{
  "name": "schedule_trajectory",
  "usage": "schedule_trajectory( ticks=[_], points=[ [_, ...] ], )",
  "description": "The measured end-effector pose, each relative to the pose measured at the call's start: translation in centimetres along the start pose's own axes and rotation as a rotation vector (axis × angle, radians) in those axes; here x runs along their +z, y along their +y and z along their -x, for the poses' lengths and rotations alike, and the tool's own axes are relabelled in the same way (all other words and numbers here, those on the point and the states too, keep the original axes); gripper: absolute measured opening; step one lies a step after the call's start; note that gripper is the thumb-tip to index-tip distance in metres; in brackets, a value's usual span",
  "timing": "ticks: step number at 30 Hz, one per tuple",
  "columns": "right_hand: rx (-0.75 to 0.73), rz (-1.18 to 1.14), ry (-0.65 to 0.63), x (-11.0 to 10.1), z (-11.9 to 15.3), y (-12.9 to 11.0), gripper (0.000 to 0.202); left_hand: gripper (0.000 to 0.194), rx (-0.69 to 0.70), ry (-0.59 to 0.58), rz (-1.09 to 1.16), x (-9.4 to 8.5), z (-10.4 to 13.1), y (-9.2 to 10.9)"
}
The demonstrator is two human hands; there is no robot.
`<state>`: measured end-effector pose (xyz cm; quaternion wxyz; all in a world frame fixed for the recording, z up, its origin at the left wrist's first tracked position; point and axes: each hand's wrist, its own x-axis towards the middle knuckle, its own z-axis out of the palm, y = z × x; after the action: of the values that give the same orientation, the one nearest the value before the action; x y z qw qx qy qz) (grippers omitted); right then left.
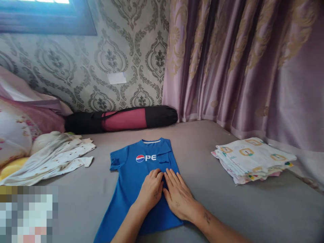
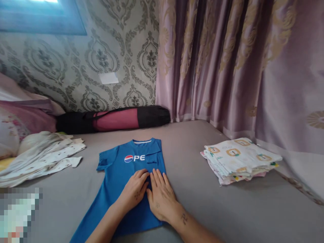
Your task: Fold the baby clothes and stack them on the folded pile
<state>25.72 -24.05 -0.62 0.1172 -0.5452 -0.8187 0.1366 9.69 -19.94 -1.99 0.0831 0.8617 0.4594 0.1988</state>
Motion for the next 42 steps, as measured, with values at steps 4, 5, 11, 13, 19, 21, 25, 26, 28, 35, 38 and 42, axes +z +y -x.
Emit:
schedule_trajectory(
  ticks=[4,5,11,13,19,21,25,26,28,35,38,42],
  points=[
    [0.017,-0.005,-0.024,0.0,0.0,0.0,0.059,0.034,0.006,-0.006,0.003,0.0,0.1,-0.1],
    [0.014,-0.009,-0.024,0.0,0.0,0.0,0.059,0.034,0.011,-0.002,0.006,0.0,0.1,-0.2],
    [0.011,-0.046,0.031,0.7,0.1,0.4,0.058,0.035,0.021,0.037,0.023,0.5,0.1,-0.6],
    [0.016,-0.052,0.028,0.7,0.1,0.4,0.058,0.035,0.015,0.038,0.03,0.5,0.2,-0.7],
    [0.023,-0.054,0.014,0.6,0.1,0.3,0.059,0.034,0.014,0.039,0.051,0.3,0.2,-0.7],
    [0.021,-0.054,0.014,0.5,0.1,0.3,0.059,0.033,0.009,0.029,0.048,0.2,0.2,-0.6],
    [0.017,-0.052,-0.007,0.5,0.0,0.4,0.06,0.034,0.005,0.013,0.037,0.1,0.1,-0.6],
    [0.017,-0.051,-0.009,0.5,0.0,0.4,0.06,0.034,0.006,0.011,0.035,0.0,0.1,-0.5],
    [0.016,-0.049,-0.007,0.5,0.0,0.4,0.06,0.034,0.013,0.012,0.037,0.0,0.1,-0.5],
    [0.0,-0.031,0.013,1.0,-0.2,0.6,0.063,0.035,0.047,0.032,0.106,0.2,0.0,-1.3],
    [-0.003,-0.025,0.006,1.0,-0.3,0.6,0.063,0.032,0.055,0.033,0.202,-0.1,-0.3,-1.5],
    [0.007,-0.037,-0.024,0.6,-0.4,0.5,0.066,0.027,-0.047,0.041,0.416,-1.4,-0.8,-1.7]
  ],
)
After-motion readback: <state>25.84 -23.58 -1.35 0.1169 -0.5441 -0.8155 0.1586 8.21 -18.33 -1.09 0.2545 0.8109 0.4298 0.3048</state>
